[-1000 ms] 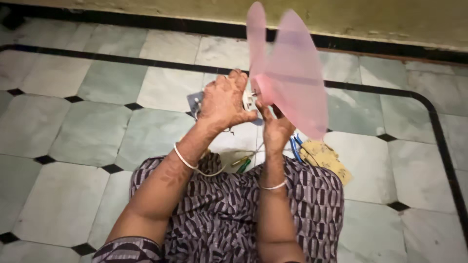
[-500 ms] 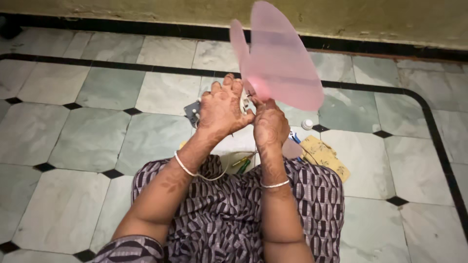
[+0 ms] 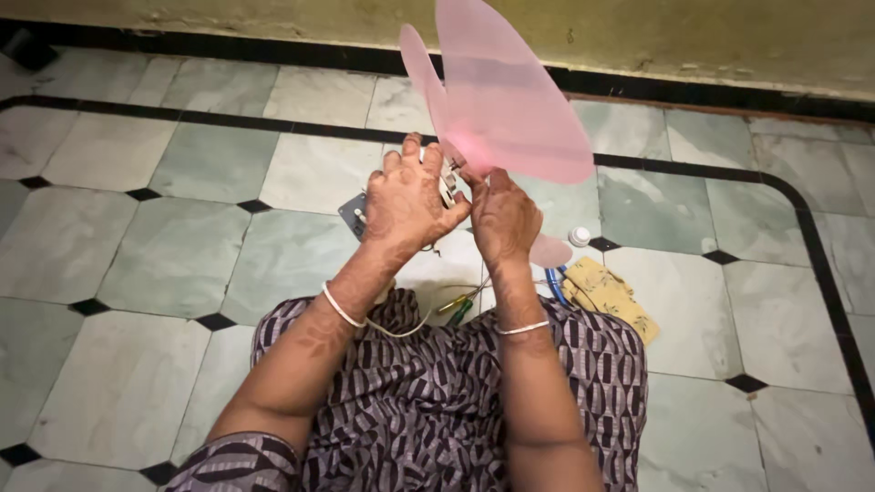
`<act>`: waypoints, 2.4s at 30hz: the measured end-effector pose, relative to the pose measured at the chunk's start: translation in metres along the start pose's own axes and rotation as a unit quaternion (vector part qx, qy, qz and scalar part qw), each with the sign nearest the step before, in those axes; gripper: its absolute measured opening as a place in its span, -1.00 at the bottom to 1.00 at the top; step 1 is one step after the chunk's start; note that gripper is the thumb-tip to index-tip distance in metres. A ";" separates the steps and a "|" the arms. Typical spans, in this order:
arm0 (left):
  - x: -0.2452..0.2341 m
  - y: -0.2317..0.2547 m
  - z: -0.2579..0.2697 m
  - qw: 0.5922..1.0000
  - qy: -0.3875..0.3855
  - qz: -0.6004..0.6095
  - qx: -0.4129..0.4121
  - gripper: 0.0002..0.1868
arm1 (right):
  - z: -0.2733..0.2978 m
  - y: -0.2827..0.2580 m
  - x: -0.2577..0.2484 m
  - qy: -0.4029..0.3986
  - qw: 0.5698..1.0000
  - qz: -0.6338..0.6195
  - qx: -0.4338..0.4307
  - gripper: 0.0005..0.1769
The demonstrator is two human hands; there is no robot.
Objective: The person sits on the floor and cleans a disassembled electric fan. They wipe the fan blades and motor housing with a cloth, use a screwdriver to adjust the motor, and reattach the fan blades to the motor shaft.
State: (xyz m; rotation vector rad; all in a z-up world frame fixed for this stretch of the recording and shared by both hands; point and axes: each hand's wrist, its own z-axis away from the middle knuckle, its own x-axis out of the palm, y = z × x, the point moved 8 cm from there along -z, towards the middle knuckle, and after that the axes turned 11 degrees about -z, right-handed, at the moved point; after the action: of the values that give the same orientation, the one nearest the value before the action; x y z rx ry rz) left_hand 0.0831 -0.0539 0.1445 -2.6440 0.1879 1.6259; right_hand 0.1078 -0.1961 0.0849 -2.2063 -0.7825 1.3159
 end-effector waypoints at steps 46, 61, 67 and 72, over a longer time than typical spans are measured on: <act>0.021 -0.050 -0.046 0.990 -0.132 0.007 -0.047 0.24 | 0.172 0.305 0.264 -0.203 0.918 -0.149 0.307 -0.68; 0.024 -0.046 -0.039 0.992 -0.119 0.010 -0.039 0.20 | 0.187 0.199 0.256 -0.374 0.894 0.001 0.246 -0.49; 0.018 -0.045 -0.037 0.996 -0.082 0.017 -0.032 0.19 | 0.153 0.156 0.181 -0.146 0.953 -0.150 0.217 -0.60; 0.022 -0.051 -0.037 0.992 -0.113 0.027 -0.043 0.12 | 0.122 0.057 0.031 -0.245 0.951 -0.031 0.188 -0.52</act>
State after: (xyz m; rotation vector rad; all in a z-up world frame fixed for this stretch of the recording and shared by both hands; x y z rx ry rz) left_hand 0.1315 -0.0087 0.1396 -2.5070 0.1858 1.9766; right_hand 0.0242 -0.2056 -0.0249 -1.5654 -0.6874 1.8395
